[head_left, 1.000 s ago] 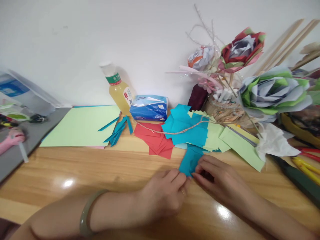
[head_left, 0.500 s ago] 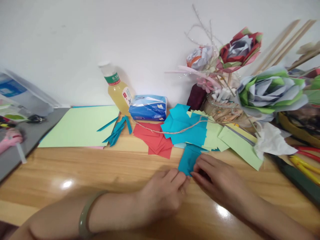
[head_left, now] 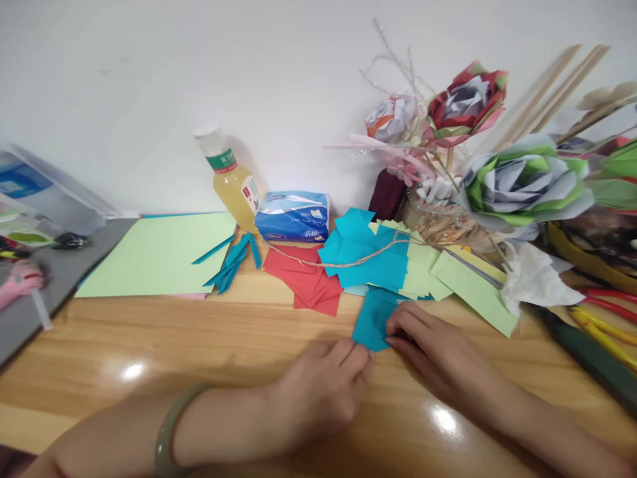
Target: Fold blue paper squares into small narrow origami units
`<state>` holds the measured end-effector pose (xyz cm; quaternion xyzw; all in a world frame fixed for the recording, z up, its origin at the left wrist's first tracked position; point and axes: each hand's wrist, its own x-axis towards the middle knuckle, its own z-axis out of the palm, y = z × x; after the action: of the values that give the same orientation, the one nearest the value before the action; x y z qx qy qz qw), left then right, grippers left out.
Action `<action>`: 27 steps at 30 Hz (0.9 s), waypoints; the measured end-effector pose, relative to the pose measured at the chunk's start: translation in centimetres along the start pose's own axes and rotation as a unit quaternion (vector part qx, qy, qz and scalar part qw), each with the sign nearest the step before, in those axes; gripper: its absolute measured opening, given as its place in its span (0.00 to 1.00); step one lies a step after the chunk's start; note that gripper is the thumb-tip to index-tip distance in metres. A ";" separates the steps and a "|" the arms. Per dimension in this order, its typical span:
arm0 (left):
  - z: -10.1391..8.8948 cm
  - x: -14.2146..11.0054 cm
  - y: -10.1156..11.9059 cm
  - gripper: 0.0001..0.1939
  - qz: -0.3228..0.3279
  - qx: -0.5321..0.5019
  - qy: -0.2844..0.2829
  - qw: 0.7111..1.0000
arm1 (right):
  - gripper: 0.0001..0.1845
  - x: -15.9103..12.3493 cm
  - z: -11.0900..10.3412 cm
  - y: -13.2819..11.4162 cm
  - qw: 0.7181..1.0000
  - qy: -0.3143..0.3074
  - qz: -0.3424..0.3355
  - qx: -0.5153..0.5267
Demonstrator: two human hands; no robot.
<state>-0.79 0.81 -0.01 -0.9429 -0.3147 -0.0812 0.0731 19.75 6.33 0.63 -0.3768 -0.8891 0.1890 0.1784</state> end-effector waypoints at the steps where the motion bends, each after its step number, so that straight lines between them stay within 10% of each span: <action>1: 0.0 0.0 0.0 0.10 0.002 0.001 0.001 1.000 | 0.08 -0.1 0.0 0.2 1.000 0.003 -0.004 -0.003; 14: 0.0 0.4 -2.1 0.09 -0.019 0.047 0.059 0.997 | 0.17 -1.5 -1.8 -1.0 0.959 0.029 -0.265 -0.094; 22: -0.3 1.0 -1.8 0.12 -0.092 -0.025 0.082 0.992 | 0.10 -1.3 -3.0 -4.5 0.978 -0.117 -0.168 0.025; 27: 0.2 0.9 -1.8 0.07 -0.081 0.013 0.098 0.992 | 0.10 -1.5 -2.0 -2.6 0.993 -0.010 -0.040 0.109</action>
<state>-1.19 2.82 0.16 -0.9007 -0.3824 -0.1753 0.1088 20.11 3.92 3.33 -0.3173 -0.8794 0.2809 0.2171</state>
